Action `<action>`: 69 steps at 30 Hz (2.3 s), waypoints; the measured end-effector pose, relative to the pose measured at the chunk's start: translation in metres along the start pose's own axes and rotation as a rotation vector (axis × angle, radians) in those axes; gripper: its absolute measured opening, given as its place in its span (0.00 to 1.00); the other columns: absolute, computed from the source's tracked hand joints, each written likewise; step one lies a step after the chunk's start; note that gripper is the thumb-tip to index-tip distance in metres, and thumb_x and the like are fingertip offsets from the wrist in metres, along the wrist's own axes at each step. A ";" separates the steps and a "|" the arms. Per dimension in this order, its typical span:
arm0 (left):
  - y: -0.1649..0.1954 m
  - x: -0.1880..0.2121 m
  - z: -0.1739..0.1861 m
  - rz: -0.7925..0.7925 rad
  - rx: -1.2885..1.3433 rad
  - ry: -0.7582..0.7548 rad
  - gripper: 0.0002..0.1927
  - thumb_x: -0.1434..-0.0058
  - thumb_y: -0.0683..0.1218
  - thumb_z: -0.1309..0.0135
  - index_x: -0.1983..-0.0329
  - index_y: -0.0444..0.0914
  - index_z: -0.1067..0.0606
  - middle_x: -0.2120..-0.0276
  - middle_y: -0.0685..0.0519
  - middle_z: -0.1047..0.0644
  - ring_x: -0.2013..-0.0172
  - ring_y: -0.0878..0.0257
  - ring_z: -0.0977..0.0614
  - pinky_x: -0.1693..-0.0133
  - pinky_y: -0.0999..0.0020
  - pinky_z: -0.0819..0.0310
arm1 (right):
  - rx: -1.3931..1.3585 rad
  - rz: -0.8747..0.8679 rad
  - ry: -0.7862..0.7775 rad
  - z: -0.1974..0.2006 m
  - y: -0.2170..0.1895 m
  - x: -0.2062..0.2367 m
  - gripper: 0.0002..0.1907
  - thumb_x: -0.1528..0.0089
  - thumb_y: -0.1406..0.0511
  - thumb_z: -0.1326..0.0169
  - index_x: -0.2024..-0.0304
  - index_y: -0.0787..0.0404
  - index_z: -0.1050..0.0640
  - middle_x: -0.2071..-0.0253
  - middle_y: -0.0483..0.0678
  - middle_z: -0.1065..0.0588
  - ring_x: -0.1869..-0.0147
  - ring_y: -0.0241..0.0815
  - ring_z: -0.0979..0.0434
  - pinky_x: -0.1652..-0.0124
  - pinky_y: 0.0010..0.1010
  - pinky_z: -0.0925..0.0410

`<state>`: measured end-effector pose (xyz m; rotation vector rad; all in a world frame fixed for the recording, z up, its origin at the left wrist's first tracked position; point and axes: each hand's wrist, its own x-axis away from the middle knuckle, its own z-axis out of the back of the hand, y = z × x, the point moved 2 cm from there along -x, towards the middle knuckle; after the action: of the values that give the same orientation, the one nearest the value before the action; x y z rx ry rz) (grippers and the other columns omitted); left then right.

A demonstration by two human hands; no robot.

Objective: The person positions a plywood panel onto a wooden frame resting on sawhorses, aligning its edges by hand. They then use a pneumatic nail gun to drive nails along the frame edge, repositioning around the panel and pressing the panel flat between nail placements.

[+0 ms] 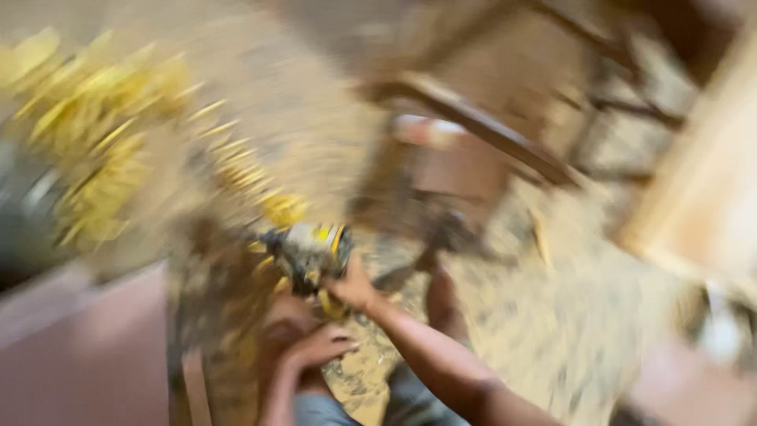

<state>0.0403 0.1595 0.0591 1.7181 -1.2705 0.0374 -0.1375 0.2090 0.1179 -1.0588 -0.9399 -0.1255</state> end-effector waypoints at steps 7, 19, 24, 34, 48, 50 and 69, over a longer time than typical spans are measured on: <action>0.287 0.004 -0.055 -0.062 -0.113 -0.151 0.17 0.41 0.47 0.45 0.52 0.35 0.15 0.60 0.54 0.14 0.70 0.66 0.20 0.66 0.69 0.23 | 0.039 0.373 0.444 0.253 0.013 0.237 0.28 0.45 0.70 0.41 0.42 0.69 0.25 0.46 0.57 0.22 0.42 0.52 0.22 0.41 0.39 0.31; 0.590 -0.438 -0.416 -0.784 -1.416 0.141 0.41 0.41 0.58 0.36 0.28 0.39 0.36 0.31 0.40 0.33 0.30 0.44 0.35 0.31 0.50 0.41 | -0.752 0.061 1.187 0.609 0.144 0.463 0.04 0.42 0.72 0.46 0.73 0.68 0.24 0.78 0.48 0.25 0.77 0.38 0.24 0.74 0.29 0.30; 0.583 -0.536 -0.493 -0.490 -1.768 0.101 0.60 0.55 0.72 0.37 0.22 0.52 0.50 0.23 0.45 0.54 0.25 0.42 0.56 0.33 0.27 0.69 | -0.681 -0.060 1.157 0.716 0.172 0.518 0.05 0.42 0.72 0.46 0.73 0.67 0.24 0.79 0.47 0.25 0.78 0.37 0.25 0.75 0.29 0.32; 0.566 -0.554 -0.491 -0.439 -1.841 0.196 0.56 0.47 0.73 0.41 0.18 0.56 0.49 0.20 0.49 0.53 0.23 0.45 0.56 0.31 0.26 0.71 | -0.820 -0.062 0.963 0.732 0.165 0.502 0.01 0.42 0.75 0.45 0.69 0.69 0.24 0.77 0.47 0.25 0.76 0.37 0.24 0.74 0.29 0.30; 0.559 -0.563 -0.478 -0.518 -1.770 0.244 0.42 0.30 0.75 0.58 0.17 0.60 0.48 0.19 0.55 0.53 0.21 0.51 0.58 0.28 0.30 0.71 | -0.613 -0.118 0.985 0.764 0.128 0.504 0.04 0.39 0.75 0.45 0.70 0.68 0.24 0.76 0.46 0.25 0.75 0.35 0.24 0.72 0.27 0.31; 0.555 -0.562 -0.477 -0.532 -1.783 0.267 0.38 0.28 0.72 0.60 0.18 0.61 0.47 0.19 0.56 0.53 0.22 0.52 0.58 0.29 0.31 0.71 | -0.569 -0.141 1.049 0.775 0.119 0.504 0.02 0.40 0.75 0.44 0.69 0.68 0.23 0.75 0.46 0.24 0.74 0.36 0.23 0.72 0.27 0.31; 0.549 -0.309 -0.342 -0.662 -0.831 1.148 0.22 0.34 0.37 0.51 0.37 0.34 0.25 0.40 0.41 0.24 0.33 0.47 0.27 0.28 0.52 0.36 | -0.044 0.173 0.346 0.733 -0.081 0.375 0.20 0.31 0.59 0.46 0.44 0.68 0.24 0.56 0.57 0.22 0.54 0.46 0.22 0.52 0.37 0.28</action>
<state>-0.3480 0.6226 0.4449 0.9742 0.1741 0.0765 -0.3838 0.8673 0.5534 -1.1119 -0.5333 -0.1800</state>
